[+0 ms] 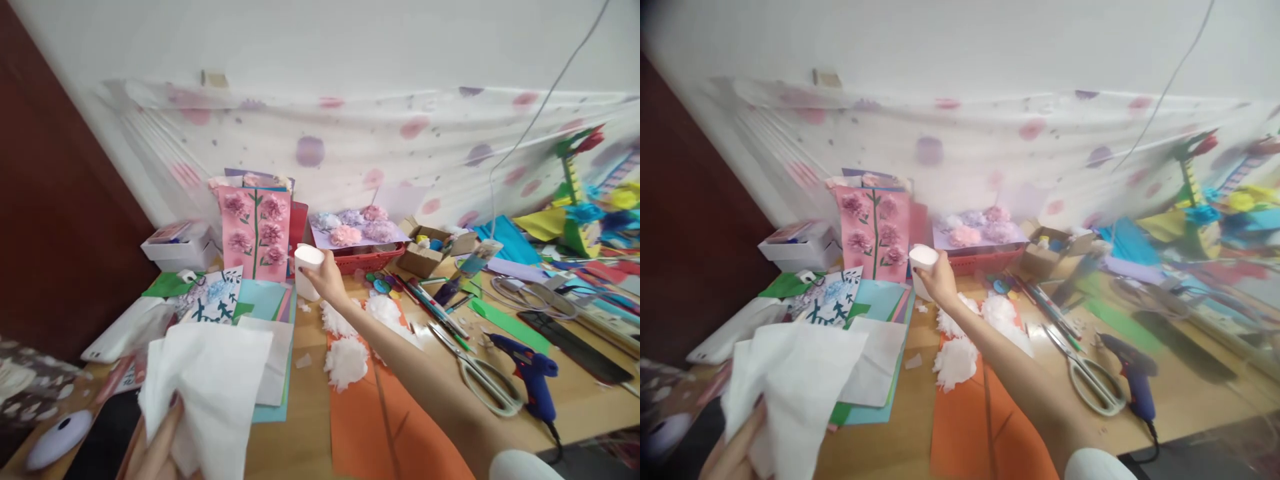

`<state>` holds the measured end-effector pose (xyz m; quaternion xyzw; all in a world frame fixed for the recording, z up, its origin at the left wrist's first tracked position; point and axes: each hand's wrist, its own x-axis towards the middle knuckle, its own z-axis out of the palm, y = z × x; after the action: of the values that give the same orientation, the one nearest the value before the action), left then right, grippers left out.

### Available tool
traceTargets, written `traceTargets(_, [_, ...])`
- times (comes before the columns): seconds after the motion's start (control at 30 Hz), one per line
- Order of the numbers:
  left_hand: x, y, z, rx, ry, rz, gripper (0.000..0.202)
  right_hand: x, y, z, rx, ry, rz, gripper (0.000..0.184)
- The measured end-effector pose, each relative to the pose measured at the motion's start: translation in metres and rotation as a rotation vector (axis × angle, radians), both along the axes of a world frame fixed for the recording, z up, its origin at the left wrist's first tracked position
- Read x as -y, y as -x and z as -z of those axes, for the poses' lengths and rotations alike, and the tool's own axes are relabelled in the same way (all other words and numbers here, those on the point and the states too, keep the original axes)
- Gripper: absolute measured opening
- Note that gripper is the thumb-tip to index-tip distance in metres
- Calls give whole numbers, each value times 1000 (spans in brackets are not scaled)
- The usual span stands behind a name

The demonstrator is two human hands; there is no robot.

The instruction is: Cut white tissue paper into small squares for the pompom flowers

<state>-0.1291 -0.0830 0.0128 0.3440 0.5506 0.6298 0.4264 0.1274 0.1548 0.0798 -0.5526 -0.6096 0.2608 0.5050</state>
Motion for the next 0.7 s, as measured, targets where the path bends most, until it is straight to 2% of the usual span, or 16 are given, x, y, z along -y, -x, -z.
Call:
traceTargets(0.13, [-20,-20,-9,-4,108,-174,64,33,-11,-5,43,-10,-33,67])
traceTargets(0.27, [-52,-41,-8,-36,186,-81,68,90,-37,-15,58,13,-85,64])
traceTargets(0.33, [-58,-45,-5,-219,173,-79,69,119,-52,-18,65,94,-170,50])
traceTargets(0.4, [-58,-46,-6,-497,128,-136,66,143,-66,-19,54,170,-198,39])
traceTargets(0.53, [-53,-45,-14,-1069,73,-339,37,180,-85,-8,-68,239,-164,34])
traceTargets(0.6, [-55,-44,-19,-1208,140,-328,29,195,-91,3,-152,276,-116,35])
traceTargets(0.7, [-64,-41,-21,-1248,245,-205,28,212,-99,23,-246,307,-36,37])
